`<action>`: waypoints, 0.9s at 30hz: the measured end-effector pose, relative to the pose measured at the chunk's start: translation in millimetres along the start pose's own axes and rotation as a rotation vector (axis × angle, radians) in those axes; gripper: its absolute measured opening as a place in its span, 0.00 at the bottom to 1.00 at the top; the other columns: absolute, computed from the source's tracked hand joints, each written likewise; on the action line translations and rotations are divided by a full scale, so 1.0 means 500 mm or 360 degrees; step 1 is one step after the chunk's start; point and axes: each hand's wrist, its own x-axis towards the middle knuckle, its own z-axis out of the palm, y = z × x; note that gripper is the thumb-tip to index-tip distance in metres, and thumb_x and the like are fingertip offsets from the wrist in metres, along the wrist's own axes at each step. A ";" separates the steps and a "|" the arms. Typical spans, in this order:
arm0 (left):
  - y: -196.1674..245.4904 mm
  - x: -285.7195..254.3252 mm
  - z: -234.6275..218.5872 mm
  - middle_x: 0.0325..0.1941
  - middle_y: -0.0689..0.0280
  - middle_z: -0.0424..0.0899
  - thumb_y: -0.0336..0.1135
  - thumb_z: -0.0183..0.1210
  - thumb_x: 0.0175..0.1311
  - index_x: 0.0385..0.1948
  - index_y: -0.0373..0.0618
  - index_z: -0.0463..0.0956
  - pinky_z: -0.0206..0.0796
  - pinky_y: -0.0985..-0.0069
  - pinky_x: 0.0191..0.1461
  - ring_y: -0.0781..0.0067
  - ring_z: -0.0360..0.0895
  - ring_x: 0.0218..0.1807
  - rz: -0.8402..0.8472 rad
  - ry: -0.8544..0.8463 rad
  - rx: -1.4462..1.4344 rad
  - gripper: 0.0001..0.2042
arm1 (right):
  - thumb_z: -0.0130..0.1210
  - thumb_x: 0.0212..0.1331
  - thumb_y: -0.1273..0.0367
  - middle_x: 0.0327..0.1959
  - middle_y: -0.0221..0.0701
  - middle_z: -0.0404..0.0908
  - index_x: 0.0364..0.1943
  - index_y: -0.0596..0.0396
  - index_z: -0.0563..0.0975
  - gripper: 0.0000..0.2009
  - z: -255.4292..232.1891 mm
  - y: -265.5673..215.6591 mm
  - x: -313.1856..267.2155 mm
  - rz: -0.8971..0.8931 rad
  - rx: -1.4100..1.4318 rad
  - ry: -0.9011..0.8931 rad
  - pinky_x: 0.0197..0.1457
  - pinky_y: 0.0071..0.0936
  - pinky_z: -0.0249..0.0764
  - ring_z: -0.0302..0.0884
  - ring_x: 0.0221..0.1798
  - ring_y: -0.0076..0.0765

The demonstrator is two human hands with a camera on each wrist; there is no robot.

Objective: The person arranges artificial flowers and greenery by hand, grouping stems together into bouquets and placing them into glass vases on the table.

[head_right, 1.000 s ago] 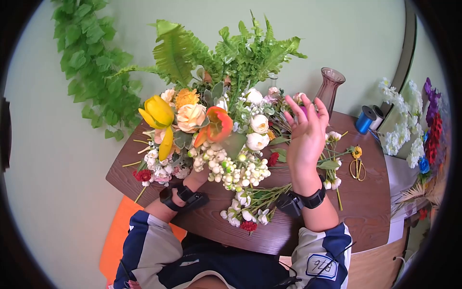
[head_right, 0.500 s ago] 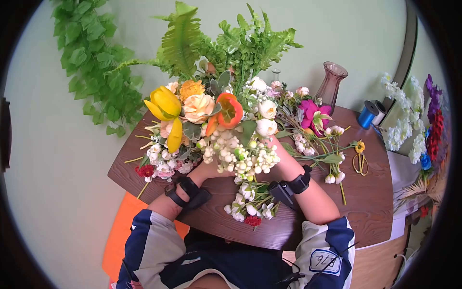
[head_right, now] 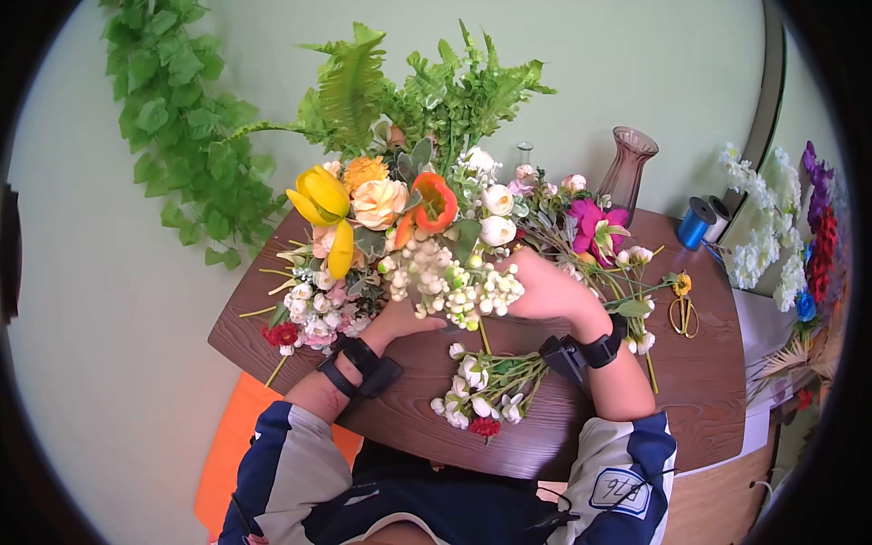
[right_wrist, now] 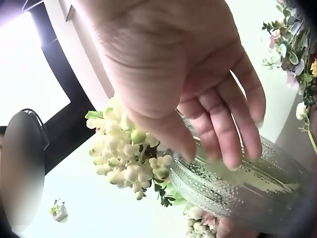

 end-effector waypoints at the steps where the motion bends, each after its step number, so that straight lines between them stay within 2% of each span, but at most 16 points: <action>1: 0.005 0.002 0.001 0.57 0.55 0.67 0.39 0.73 0.33 0.58 0.37 0.56 0.55 0.71 0.63 0.66 0.64 0.59 0.0028 0.0003 -0.0054 0.46 | 0.60 0.45 0.71 0.22 0.36 0.78 0.29 0.61 0.77 0.08 0.002 -0.011 0.001 -0.0001 0.0000 0.0002 0.31 0.26 0.69 0.73 0.24 0.25; 3: -0.001 0.006 0.000 0.58 0.56 0.67 0.40 0.73 0.33 0.58 0.38 0.57 0.55 0.71 0.62 0.66 0.64 0.59 0.0024 -0.0025 -0.0073 0.45 | 0.61 0.44 0.72 0.23 0.36 0.79 0.29 0.61 0.77 0.08 0.005 -0.045 0.004 -0.0077 0.0104 0.0077 0.32 0.26 0.70 0.74 0.25 0.25; 5: -0.021 0.004 0.004 0.58 0.57 0.67 0.40 0.73 0.34 0.57 0.39 0.58 0.56 0.70 0.62 0.66 0.64 0.59 0.0000 -0.0068 -0.0102 0.44 | 0.61 0.45 0.72 0.27 0.35 0.80 0.32 0.61 0.77 0.09 0.006 -0.077 0.003 -0.0004 0.0165 0.0045 0.36 0.25 0.72 0.76 0.29 0.24; 7: -0.044 0.018 0.009 0.58 0.59 0.67 0.41 0.73 0.34 0.56 0.41 0.60 0.56 0.69 0.62 0.66 0.64 0.59 0.0154 -0.0050 0.0122 0.42 | 0.60 0.47 0.75 0.33 0.34 0.81 0.37 0.60 0.77 0.11 0.015 -0.104 0.008 0.0037 0.0604 0.0057 0.42 0.24 0.71 0.76 0.35 0.24; 9: -0.052 0.022 0.017 0.58 0.61 0.68 0.41 0.70 0.42 0.55 0.43 0.62 0.55 0.68 0.64 0.67 0.66 0.58 0.0169 -0.0186 -0.0213 0.36 | 0.57 0.50 0.76 0.41 0.33 0.79 0.42 0.60 0.75 0.13 0.029 -0.100 0.007 -0.0048 0.0737 0.0030 0.47 0.25 0.70 0.74 0.42 0.24; 11: 0.013 0.009 0.011 0.56 0.63 0.69 0.40 0.67 0.45 0.55 0.45 0.64 0.56 0.68 0.63 0.67 0.66 0.58 0.0096 -0.0181 -0.0171 0.32 | 0.54 0.52 0.76 0.41 0.33 0.79 0.44 0.60 0.74 0.13 0.040 -0.095 0.008 -0.0067 0.0887 -0.0029 0.47 0.24 0.69 0.74 0.42 0.24; 12: -0.031 0.004 0.012 0.54 0.65 0.71 0.41 0.67 0.45 0.53 0.46 0.67 0.58 0.68 0.61 0.68 0.68 0.56 0.0062 -0.0125 -0.0211 0.30 | 0.52 0.55 0.75 0.41 0.33 0.78 0.45 0.60 0.73 0.13 0.045 -0.087 0.011 -0.0169 0.0804 -0.0032 0.48 0.25 0.69 0.73 0.42 0.24; 13: -0.025 0.009 0.016 0.52 0.65 0.73 0.42 0.67 0.45 0.51 0.46 0.69 0.59 0.68 0.60 0.67 0.69 0.55 0.0231 -0.0071 -0.0054 0.28 | 0.52 0.55 0.75 0.44 0.34 0.77 0.46 0.59 0.74 0.13 0.040 -0.089 0.013 -0.0168 0.0726 -0.0065 0.51 0.28 0.68 0.73 0.46 0.29; 15: -0.018 0.010 0.021 0.52 0.65 0.73 0.42 0.67 0.45 0.51 0.46 0.69 0.60 0.68 0.59 0.67 0.70 0.54 0.0219 -0.0074 -0.0101 0.29 | 0.51 0.55 0.76 0.45 0.33 0.77 0.46 0.59 0.73 0.13 0.036 -0.098 0.015 -0.0206 0.0725 0.0073 0.51 0.27 0.68 0.73 0.46 0.27; 16: 0.016 0.004 0.016 0.53 0.64 0.73 0.39 0.68 0.42 0.52 0.45 0.68 0.60 0.69 0.59 0.68 0.69 0.55 0.0277 -0.0081 0.0034 0.31 | 0.49 0.56 0.78 0.46 0.32 0.77 0.47 0.59 0.73 0.13 0.036 -0.099 0.011 -0.0018 0.0823 0.0073 0.52 0.25 0.68 0.72 0.48 0.25; 17: 0.046 -0.001 0.008 0.54 0.63 0.72 0.37 0.70 0.40 0.53 0.44 0.67 0.61 0.70 0.59 0.70 0.69 0.56 0.0337 -0.0084 0.0173 0.33 | 0.48 0.57 0.78 0.47 0.31 0.76 0.49 0.59 0.72 0.14 0.033 -0.099 0.010 0.0000 0.0870 0.0085 0.54 0.24 0.67 0.71 0.50 0.24; 19: 0.002 -0.007 0.005 0.55 0.63 0.72 0.33 0.71 0.37 0.55 0.42 0.64 0.59 0.70 0.61 0.71 0.68 0.57 0.0002 -0.0130 -0.0353 0.37 | 0.48 0.57 0.79 0.48 0.30 0.76 0.50 0.58 0.71 0.16 0.036 -0.092 0.006 0.0076 0.0951 0.0208 0.54 0.24 0.67 0.71 0.51 0.23; 21: -0.004 -0.016 -0.005 0.56 0.63 0.70 0.33 0.72 0.35 0.57 0.41 0.61 0.57 0.71 0.62 0.70 0.66 0.58 0.0047 -0.0076 -0.0215 0.40 | 0.48 0.55 0.81 0.49 0.31 0.76 0.51 0.60 0.71 0.17 0.035 -0.092 0.010 0.0217 0.1318 0.0277 0.54 0.24 0.68 0.72 0.50 0.23; 23: -0.001 -0.020 -0.006 0.57 0.63 0.69 0.33 0.72 0.35 0.57 0.41 0.61 0.56 0.71 0.63 0.69 0.65 0.59 -0.0018 -0.0040 -0.0267 0.41 | 0.47 0.52 0.83 0.39 0.29 0.79 0.50 0.61 0.70 0.18 0.030 -0.091 0.014 0.0148 0.1428 0.0384 0.39 0.19 0.73 0.76 0.37 0.19; 25: 0.001 -0.019 -0.005 0.56 0.63 0.69 0.33 0.73 0.35 0.56 0.40 0.62 0.56 0.71 0.63 0.69 0.65 0.58 -0.0057 -0.0011 -0.0273 0.40 | 0.47 0.51 0.84 0.43 0.30 0.79 0.48 0.62 0.72 0.18 0.023 -0.085 0.012 0.0163 0.1466 0.0376 0.44 0.19 0.73 0.76 0.41 0.20; 27: -0.003 -0.021 -0.004 0.54 0.63 0.70 0.34 0.73 0.35 0.55 0.41 0.63 0.57 0.70 0.62 0.70 0.66 0.57 0.0009 0.0008 -0.0085 0.39 | 0.49 0.51 0.83 0.41 0.29 0.79 0.47 0.62 0.73 0.16 0.017 -0.089 0.009 0.0151 0.1310 0.0360 0.45 0.18 0.71 0.76 0.41 0.18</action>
